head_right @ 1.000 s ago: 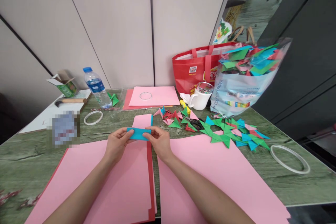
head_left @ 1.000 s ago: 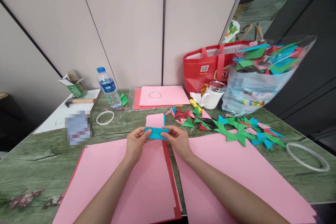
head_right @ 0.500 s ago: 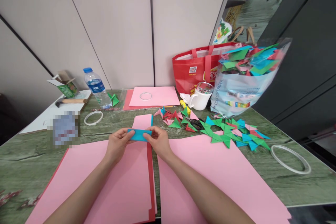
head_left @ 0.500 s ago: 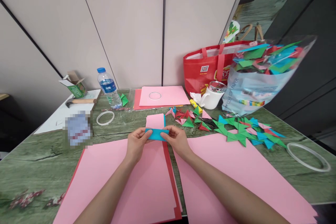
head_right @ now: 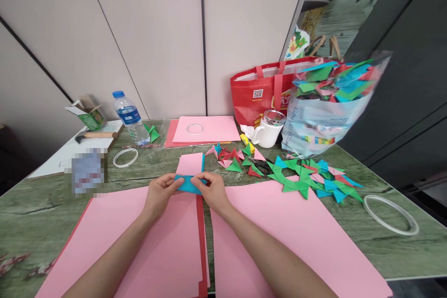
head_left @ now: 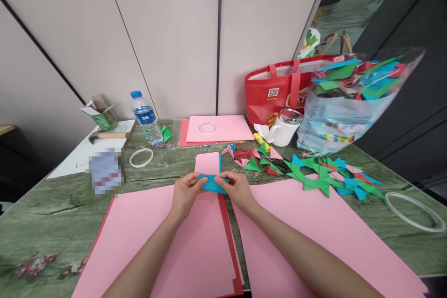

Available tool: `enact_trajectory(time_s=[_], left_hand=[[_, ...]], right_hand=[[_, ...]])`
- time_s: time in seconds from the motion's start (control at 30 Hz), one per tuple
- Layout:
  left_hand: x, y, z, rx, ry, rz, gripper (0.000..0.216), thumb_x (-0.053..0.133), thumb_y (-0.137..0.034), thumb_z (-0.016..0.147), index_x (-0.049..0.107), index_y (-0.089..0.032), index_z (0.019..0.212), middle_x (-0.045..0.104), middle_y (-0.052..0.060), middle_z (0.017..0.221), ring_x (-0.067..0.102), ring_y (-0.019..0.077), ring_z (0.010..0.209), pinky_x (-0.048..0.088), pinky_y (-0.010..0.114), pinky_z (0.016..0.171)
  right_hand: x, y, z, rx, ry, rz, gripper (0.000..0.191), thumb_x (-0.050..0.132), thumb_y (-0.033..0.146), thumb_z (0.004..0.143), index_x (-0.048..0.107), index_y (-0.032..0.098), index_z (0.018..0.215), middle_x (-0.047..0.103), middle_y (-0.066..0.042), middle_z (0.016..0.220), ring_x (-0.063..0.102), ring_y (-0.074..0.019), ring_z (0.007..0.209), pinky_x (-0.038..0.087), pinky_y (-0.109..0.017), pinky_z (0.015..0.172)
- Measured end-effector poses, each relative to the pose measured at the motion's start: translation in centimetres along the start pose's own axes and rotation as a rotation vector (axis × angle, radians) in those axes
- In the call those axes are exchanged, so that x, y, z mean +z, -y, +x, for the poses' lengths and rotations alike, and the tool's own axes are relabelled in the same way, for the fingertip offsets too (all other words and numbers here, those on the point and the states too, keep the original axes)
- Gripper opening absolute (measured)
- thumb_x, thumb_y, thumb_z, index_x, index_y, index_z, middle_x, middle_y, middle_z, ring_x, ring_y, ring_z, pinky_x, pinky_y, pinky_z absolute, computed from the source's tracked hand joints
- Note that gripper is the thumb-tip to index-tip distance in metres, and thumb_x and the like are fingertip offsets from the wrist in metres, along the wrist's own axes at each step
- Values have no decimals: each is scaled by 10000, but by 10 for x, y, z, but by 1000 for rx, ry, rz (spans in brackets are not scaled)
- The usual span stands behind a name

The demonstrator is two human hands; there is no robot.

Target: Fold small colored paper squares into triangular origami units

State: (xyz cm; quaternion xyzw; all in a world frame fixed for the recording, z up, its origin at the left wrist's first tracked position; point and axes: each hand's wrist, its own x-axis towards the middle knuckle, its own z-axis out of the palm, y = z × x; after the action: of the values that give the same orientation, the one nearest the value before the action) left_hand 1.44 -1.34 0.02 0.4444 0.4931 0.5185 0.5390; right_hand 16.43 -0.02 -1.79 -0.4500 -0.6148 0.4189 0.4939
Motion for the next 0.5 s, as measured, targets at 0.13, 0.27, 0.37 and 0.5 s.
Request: enact_trajectory(time_s=[0.13,0.27,0.37,0.5], left_hand=[[1,-2,-2,-15,78,-23,225,673,-271,627,629,-142,806,684,13,720,626,163,677,517,296,674],[2,-4,-5,-102,173,-9,299,721,-255,560,634,-133,818,686,22,741,631,187,689,520,346,698],[3,-5,-6,-141,172,45,285,727,-267,546,643,-116,772,686,35,701,638,205,660,529,360,673],[3,-4,-5,-143,152,44,279,729,-269,540,646,-125,764,688,27,683,646,215,648,536,366,657]], right_hand=[[-2,3,0,-35,-21,-5,193,563,316,714,634,152,643,623,-27,657,542,-148,628,415,-240,573],[-3,5,0,-48,-27,-21,196,563,314,711,636,151,631,623,-21,640,539,-144,607,402,-234,555],[-3,4,0,-41,-23,-19,197,566,318,708,640,151,635,630,-20,643,543,-146,605,400,-234,551],[-2,4,-1,-26,-11,-7,205,557,332,717,631,155,646,624,-18,648,541,-150,609,404,-239,551]])
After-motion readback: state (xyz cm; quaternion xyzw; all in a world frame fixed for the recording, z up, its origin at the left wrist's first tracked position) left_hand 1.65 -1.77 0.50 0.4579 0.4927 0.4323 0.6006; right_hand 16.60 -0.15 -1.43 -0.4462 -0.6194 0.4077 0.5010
